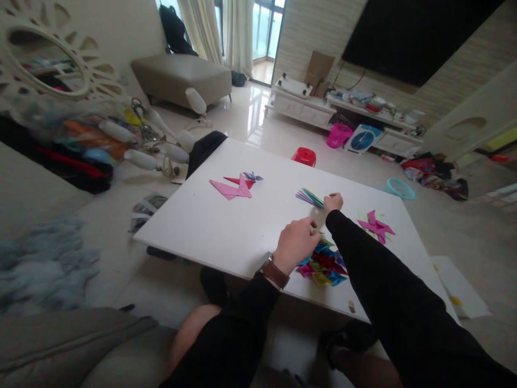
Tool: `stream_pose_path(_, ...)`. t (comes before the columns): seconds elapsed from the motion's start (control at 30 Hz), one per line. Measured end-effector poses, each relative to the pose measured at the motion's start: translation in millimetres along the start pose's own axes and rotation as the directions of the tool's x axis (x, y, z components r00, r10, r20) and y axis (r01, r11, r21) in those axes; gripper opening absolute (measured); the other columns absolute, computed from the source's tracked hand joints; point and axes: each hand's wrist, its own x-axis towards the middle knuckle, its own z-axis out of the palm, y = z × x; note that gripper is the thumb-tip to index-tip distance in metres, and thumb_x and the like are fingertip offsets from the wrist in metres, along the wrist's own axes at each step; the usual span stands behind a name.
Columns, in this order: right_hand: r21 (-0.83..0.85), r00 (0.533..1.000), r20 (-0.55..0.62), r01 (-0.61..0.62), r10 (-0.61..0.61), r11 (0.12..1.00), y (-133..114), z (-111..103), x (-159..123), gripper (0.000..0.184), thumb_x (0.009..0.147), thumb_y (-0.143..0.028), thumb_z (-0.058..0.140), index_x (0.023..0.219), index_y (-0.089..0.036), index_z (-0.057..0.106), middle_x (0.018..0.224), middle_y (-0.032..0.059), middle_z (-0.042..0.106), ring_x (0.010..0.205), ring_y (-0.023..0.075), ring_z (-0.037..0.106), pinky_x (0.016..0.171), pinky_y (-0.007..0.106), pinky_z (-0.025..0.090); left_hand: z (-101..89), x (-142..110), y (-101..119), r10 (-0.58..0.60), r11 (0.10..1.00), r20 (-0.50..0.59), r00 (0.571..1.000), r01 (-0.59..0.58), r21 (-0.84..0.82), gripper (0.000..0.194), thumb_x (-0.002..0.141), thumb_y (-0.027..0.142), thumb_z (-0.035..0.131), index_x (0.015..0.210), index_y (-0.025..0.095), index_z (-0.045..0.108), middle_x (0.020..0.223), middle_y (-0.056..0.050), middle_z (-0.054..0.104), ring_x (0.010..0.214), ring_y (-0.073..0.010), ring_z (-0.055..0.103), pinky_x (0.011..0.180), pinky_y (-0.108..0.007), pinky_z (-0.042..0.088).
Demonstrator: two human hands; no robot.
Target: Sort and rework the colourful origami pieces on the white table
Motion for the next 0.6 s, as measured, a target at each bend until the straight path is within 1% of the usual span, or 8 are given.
stream_pose_path(0.1, 0.012, 0.993, 0.091, 0.075, -0.076, 0.997, -42, 19, -7, 0.028, 0.078, -0.011, 0.060, 0.105, -0.012, 0.070, 0.103, 0.0116, 0.071, 0.100, 0.0242, 0.063, 0.099, 0.042, 0.050, -1.1, 0, 3, 0.010, 0.998, -0.089, 0.996, -0.016, -0.060, 0.020, 0.089, 0.023, 0.061, 0.104, 0.024, 0.072, 0.094, -0.005, 0.078, 0.090, -0.0221, 0.072, 0.083, -0.031, 0.053)
stream_pose_path(0.17, 0.030, 0.966, 0.197, 0.163, -0.166, 0.986, -75, 38, -22, 0.024, 0.078, -0.012, 0.060, 0.100, -0.014, 0.071, 0.102, 0.0107, 0.073, 0.098, 0.0221, 0.062, 0.097, 0.037, 0.049, -2.1, 1, 4, 0.024, 0.993, -0.147, 0.989, -0.041, -0.113, 0.019, 0.089, 0.021, 0.059, 0.103, 0.023, 0.072, 0.093, -0.005, 0.077, 0.086, -0.0212, 0.071, 0.081, -0.031, 0.053)
stream_pose_path(0.23, 0.056, 0.908, 0.343, 0.238, -0.243, 0.970, -107, 61, -44, 0.015, 0.080, -0.015, 0.063, 0.091, -0.016, 0.072, 0.098, 0.0087, 0.075, 0.092, 0.0194, 0.064, 0.093, 0.032, 0.049, -4.0, 4, 6, 0.034, 0.983, -0.201, 0.979, -0.069, -0.172, 0.018, 0.090, 0.019, 0.057, 0.102, 0.022, 0.071, 0.094, -0.006, 0.077, 0.085, -0.0207, 0.070, 0.080, -0.032, 0.054)
stream_pose_path(0.3, 0.081, 0.823, 0.486, 0.292, -0.293, 0.953, -134, 86, -72, 0.006, 0.079, -0.018, 0.069, 0.083, -0.017, 0.073, 0.091, 0.0067, 0.077, 0.086, 0.0175, 0.065, 0.087, 0.028, 0.050, -7.0, 6, 7, 0.033, 0.971, -0.249, 0.968, -0.090, -0.223, 0.018, 0.091, 0.017, 0.056, 0.101, 0.021, 0.070, 0.097, -0.008, 0.077, 0.086, -0.0209, 0.070, 0.081, -0.033, 0.054)
stream_pose_path(0.37, 0.098, 0.749, 0.580, 0.326, -0.320, 0.940, -156, 110, -100, 0.003, 0.078, -0.020, 0.074, 0.079, -0.017, 0.074, 0.088, 0.0056, 0.078, 0.085, 0.0170, 0.067, 0.086, 0.026, 0.050, -11.1, 7, 7, 0.032, 0.962, -0.290, 0.957, -0.109, -0.251, 0.016, 0.090, 0.015, 0.056, 0.098, 0.020, 0.069, 0.099, -0.008, 0.076, 0.088, -0.0212, 0.069, 0.085, -0.034, 0.055)
stream_pose_path(0.4, 0.100, 0.727, 0.606, 0.333, -0.323, 0.937, -164, 120, -112, 0.004, 0.078, -0.021, 0.075, 0.079, -0.017, 0.074, 0.089, 0.0063, 0.078, 0.086, 0.0176, 0.068, 0.086, 0.026, 0.050, -13.5, 7, 7, 0.034, 0.960, -0.306, 0.951, -0.117, -0.256, 0.015, 0.089, 0.015, 0.057, 0.097, 0.020, 0.068, 0.099, -0.008, 0.076, 0.089, -0.0212, 0.069, 0.087, -0.034, 0.054)
stream_pose_path(0.47, 0.089, 0.713, 0.629, 0.330, -0.310, 0.940, -177, 139, -132, 0.006, 0.080, -0.022, 0.075, 0.082, -0.016, 0.075, 0.093, 0.0095, 0.079, 0.093, 0.0200, 0.069, 0.090, 0.028, 0.050, -18.7, 7, 6, 0.034, 0.957, -0.331, 0.943, -0.127, -0.263, 0.013, 0.088, 0.014, 0.058, 0.095, 0.021, 0.067, 0.099, -0.007, 0.075, 0.089, -0.0208, 0.068, 0.087, -0.035, 0.054)
stream_pose_path(0.6, 0.051, 0.743, 0.625, 0.265, -0.238, 0.963, -189, 159, -150, 0.022, 0.080, -0.025, 0.079, 0.097, -0.012, 0.074, 0.108, 0.0193, 0.076, 0.113, 0.0284, 0.066, 0.101, 0.036, 0.049, -28.4, 7, 2, 0.019, 0.947, -0.362, 0.932, -0.133, -0.291, 0.010, 0.088, 0.015, 0.058, 0.090, 0.021, 0.065, 0.095, -0.006, 0.075, 0.086, -0.0197, 0.067, 0.084, -0.033, 0.054)
